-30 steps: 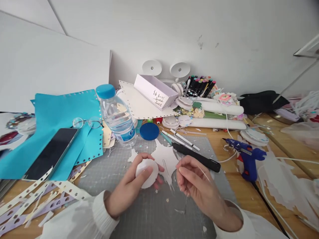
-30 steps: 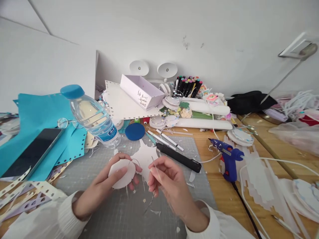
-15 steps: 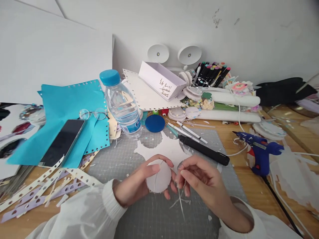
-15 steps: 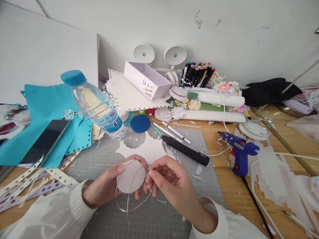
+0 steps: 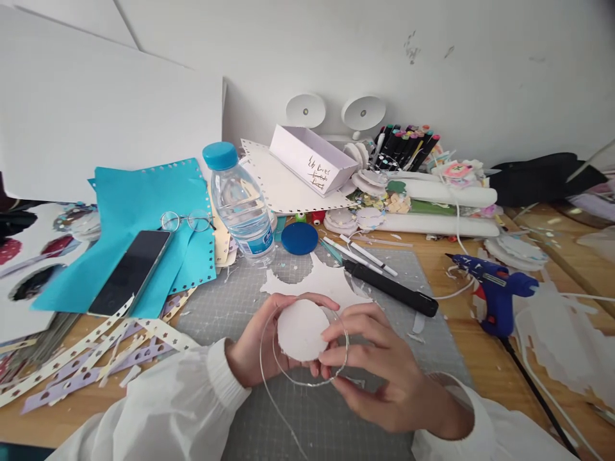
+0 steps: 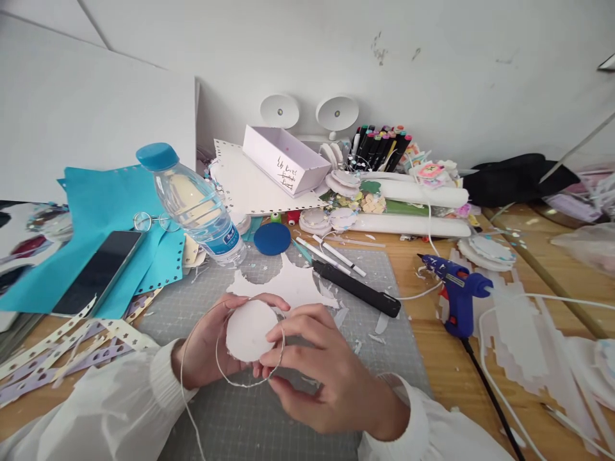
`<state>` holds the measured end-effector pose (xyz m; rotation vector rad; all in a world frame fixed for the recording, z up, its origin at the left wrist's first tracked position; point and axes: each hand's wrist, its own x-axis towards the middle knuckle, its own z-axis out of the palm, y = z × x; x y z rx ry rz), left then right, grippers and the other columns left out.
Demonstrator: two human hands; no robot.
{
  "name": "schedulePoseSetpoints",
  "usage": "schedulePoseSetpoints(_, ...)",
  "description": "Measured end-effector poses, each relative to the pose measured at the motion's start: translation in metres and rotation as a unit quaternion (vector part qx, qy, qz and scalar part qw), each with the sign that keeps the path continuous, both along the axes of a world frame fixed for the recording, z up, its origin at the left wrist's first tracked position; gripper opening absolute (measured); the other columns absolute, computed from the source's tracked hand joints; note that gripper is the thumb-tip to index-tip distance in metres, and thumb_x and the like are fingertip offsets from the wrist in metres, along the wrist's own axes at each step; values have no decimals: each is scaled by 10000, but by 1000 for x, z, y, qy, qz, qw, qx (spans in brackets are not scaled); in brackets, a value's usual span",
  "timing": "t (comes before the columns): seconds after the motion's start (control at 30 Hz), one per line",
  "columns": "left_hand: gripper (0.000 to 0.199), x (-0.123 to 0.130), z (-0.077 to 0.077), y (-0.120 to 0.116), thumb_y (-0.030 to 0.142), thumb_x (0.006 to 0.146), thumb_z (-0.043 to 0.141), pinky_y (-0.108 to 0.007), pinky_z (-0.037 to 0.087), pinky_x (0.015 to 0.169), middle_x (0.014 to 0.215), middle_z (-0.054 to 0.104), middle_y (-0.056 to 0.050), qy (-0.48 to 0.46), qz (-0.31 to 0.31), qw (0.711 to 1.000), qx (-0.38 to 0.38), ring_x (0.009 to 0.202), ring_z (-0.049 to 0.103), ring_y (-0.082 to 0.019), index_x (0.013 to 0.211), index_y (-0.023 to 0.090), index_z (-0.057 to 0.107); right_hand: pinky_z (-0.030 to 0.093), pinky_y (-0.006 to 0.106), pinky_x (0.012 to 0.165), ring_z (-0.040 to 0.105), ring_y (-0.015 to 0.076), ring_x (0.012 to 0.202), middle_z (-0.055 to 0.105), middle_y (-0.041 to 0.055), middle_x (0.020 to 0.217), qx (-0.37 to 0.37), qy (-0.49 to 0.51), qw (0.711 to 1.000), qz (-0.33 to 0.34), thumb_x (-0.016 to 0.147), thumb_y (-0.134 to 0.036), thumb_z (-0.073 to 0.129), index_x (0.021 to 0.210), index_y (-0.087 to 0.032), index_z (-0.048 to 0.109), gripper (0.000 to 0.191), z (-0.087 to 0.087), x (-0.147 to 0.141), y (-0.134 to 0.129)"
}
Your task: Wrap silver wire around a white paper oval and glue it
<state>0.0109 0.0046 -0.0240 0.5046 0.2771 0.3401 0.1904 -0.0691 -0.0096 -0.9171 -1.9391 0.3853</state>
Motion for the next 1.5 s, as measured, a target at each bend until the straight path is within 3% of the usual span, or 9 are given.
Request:
schedulePoseSetpoints(0.27, 516, 2, 11, -3, 488, 896, 359, -234, 460, 562, 769, 573, -73, 42, 35, 998, 22, 641, 569, -153, 1018, 68, 633, 501, 340, 820, 558, 188, 920, 660, 59, 932, 32, -54, 998, 4, 807, -59, 578, 945, -183, 648, 198, -1, 2, -1)
schedulePoseSetpoints(0.5, 539, 0, 12, -3, 545, 868, 411, -237, 449, 503, 762, 569, -61, 61, -7, 998, -2, 586, 579, -154, 1047, 86, 629, 483, 372, 859, 545, 210, 958, 657, 61, 988, 89, -117, 989, -26, 774, -125, 617, 977, -195, 647, 217, -1, 4, -4)
schedulePoseSetpoints(0.67, 624, -3, 7, -1, 607, 862, 341, -238, 418, 483, 719, 647, -127, 44, -41, 998, 9, 571, 607, -191, 1013, 69, 620, 486, 412, 816, 560, 246, 958, 674, 82, 957, 102, -106, 989, -31, 757, -209, 553, 1029, -181, 628, 284, -2, 8, -3)
schedulePoseSetpoints(0.77, 634, -4, 5, -1, 610, 856, 323, -244, 404, 481, 677, 659, -138, 44, -45, 998, 21, 556, 616, -206, 981, 62, 617, 485, 430, 822, 564, 254, 965, 685, 87, 969, 115, -114, 987, -25, 736, -168, 520, 1035, -166, 635, 321, -4, 11, -3)
schedulePoseSetpoints(1.0, 589, -7, 1, -1, 625, 818, 374, -226, 364, 429, 671, 653, -103, 61, -81, 995, 18, 492, 588, -178, 942, 99, 608, 564, 332, 836, 617, 203, 1018, 698, 72, 916, 129, -141, 981, 20, 826, -101, 492, 1057, -157, 619, 270, -2, 10, -2)
schedulePoseSetpoints(1.17, 535, -3, 5, -3, 557, 762, 430, -204, 362, 426, 683, 653, -99, 38, -81, 996, 2, 530, 578, -171, 1001, 106, 589, 577, 312, 857, 617, 199, 1028, 649, 78, 955, 150, -109, 983, -16, 794, -62, 543, 1038, -157, 616, 272, -3, 8, -3)
schedulePoseSetpoints(1.33, 517, 0, 8, -2, 499, 768, 408, -213, 361, 448, 720, 624, -107, 19, -20, 999, 40, 545, 531, -153, 1016, 84, 590, 567, 384, 840, 628, 220, 998, 620, 90, 1049, 106, -48, 990, -74, 787, -37, 522, 1137, -203, 580, 391, -3, 6, -2)
schedulePoseSetpoints(1.5, 493, 0, 8, -2, 476, 763, 488, -242, 424, 542, 859, 640, -121, 12, 22, 998, 56, 628, 588, -172, 1101, 121, 547, 505, 423, 904, 563, 260, 1080, 567, 133, 1176, -12, 54, 996, -72, 847, -151, 491, 1258, -189, 508, 412, -8, 7, -4)
